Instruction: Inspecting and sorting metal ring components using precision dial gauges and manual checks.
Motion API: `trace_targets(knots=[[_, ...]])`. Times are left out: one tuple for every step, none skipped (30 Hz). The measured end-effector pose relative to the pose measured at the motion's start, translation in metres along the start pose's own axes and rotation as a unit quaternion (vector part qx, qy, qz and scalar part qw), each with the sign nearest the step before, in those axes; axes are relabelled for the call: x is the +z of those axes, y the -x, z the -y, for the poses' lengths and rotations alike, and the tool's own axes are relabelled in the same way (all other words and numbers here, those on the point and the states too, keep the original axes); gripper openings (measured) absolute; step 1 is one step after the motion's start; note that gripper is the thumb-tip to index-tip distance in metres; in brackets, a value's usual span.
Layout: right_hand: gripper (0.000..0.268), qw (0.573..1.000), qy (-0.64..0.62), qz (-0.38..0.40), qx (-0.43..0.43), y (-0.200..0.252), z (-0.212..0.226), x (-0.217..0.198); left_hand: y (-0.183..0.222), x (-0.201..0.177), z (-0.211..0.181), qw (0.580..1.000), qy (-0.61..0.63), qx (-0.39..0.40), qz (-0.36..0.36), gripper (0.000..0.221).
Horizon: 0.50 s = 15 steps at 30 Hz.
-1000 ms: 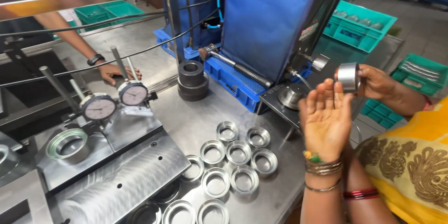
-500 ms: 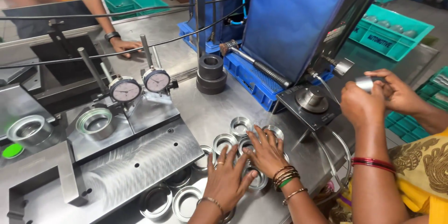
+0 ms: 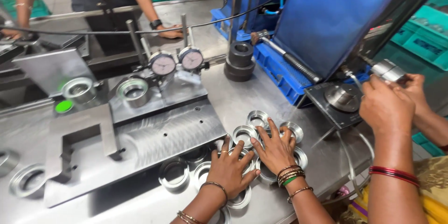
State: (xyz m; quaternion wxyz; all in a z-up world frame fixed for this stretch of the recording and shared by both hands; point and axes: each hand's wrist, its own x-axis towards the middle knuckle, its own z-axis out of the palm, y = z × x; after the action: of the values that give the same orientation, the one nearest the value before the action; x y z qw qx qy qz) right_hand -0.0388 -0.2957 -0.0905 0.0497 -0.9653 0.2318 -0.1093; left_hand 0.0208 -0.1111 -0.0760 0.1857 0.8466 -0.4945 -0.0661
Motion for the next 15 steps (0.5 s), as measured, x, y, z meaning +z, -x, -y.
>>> trace_targets(knots=[[0.053, 1.0, 0.004, -0.007, -0.003, 0.005, 0.007, 0.0, 0.006, 0.002, 0.004, 1.0, -0.007, 0.012, -0.006, 0.058], [0.053, 1.0, 0.002, -0.003, -0.01, 0.01, 0.014, 0.0, 0.014, 0.0, 0.008, 1.0, -0.006, 0.004, -0.007, 0.058], [0.053, 1.0, 0.006, -0.006, -0.01, 0.016, 0.021, -0.001, 0.021, -0.002, 0.012, 1.0, -0.005, 0.016, -0.011, 0.055], [0.053, 1.0, 0.01, -0.008, -0.011, 0.021, 0.028, -0.001, 0.029, -0.004, 0.016, 1.0, -0.003, 0.026, -0.016, 0.053], [0.053, 1.0, 0.008, -0.004, -0.019, 0.027, 0.037, -0.003, 0.037, -0.005, 0.018, 1.0, -0.002, 0.016, -0.017, 0.053], [0.054, 1.0, 0.009, -0.007, -0.021, 0.032, 0.046, -0.004, 0.046, -0.007, 0.022, 0.999, 0.0, 0.024, -0.023, 0.052], [0.054, 1.0, 0.009, -0.01, -0.023, 0.037, 0.056, -0.005, 0.055, -0.009, 0.025, 0.999, 0.001, 0.031, -0.029, 0.051], [0.054, 0.999, 0.005, -0.003, -0.033, 0.042, 0.065, -0.005, 0.066, -0.009, 0.029, 0.999, 0.001, 0.018, -0.029, 0.051], [0.055, 0.999, -0.003, -0.005, -0.039, 0.047, 0.073, -0.006, 0.077, -0.01, 0.033, 0.999, -0.001, 0.021, -0.033, 0.05], [0.055, 0.999, -0.009, -0.007, -0.044, 0.05, 0.08, -0.007, 0.087, -0.011, 0.035, 0.999, -0.003, 0.024, -0.039, 0.049], [0.055, 0.998, -0.012, -0.001, -0.054, 0.054, 0.088, -0.006, 0.099, -0.013, 0.037, 0.999, -0.002, 0.012, -0.04, 0.049], [0.055, 0.998, -0.018, 0.0, -0.061, 0.056, 0.094, -0.007, 0.109, -0.016, 0.038, 0.999, -0.003, 0.013, -0.036, 0.049], [0.056, 0.997, -0.024, 0.002, -0.068, 0.057, 0.1, -0.008, 0.118, -0.02, 0.039, 0.999, -0.003, 0.015, -0.032, 0.049], [0.056, 0.997, -0.025, 0.003, -0.076, 0.061, 0.106, -0.006, 0.128, -0.021, 0.041, 0.999, -0.003, 0.008, -0.036, 0.049], [0.056, 0.996, -0.025, 0.007, -0.085, 0.064, 0.112, -0.004, 0.138, -0.022, 0.042, 0.999, -0.008, 0.009, -0.031, 0.051]])
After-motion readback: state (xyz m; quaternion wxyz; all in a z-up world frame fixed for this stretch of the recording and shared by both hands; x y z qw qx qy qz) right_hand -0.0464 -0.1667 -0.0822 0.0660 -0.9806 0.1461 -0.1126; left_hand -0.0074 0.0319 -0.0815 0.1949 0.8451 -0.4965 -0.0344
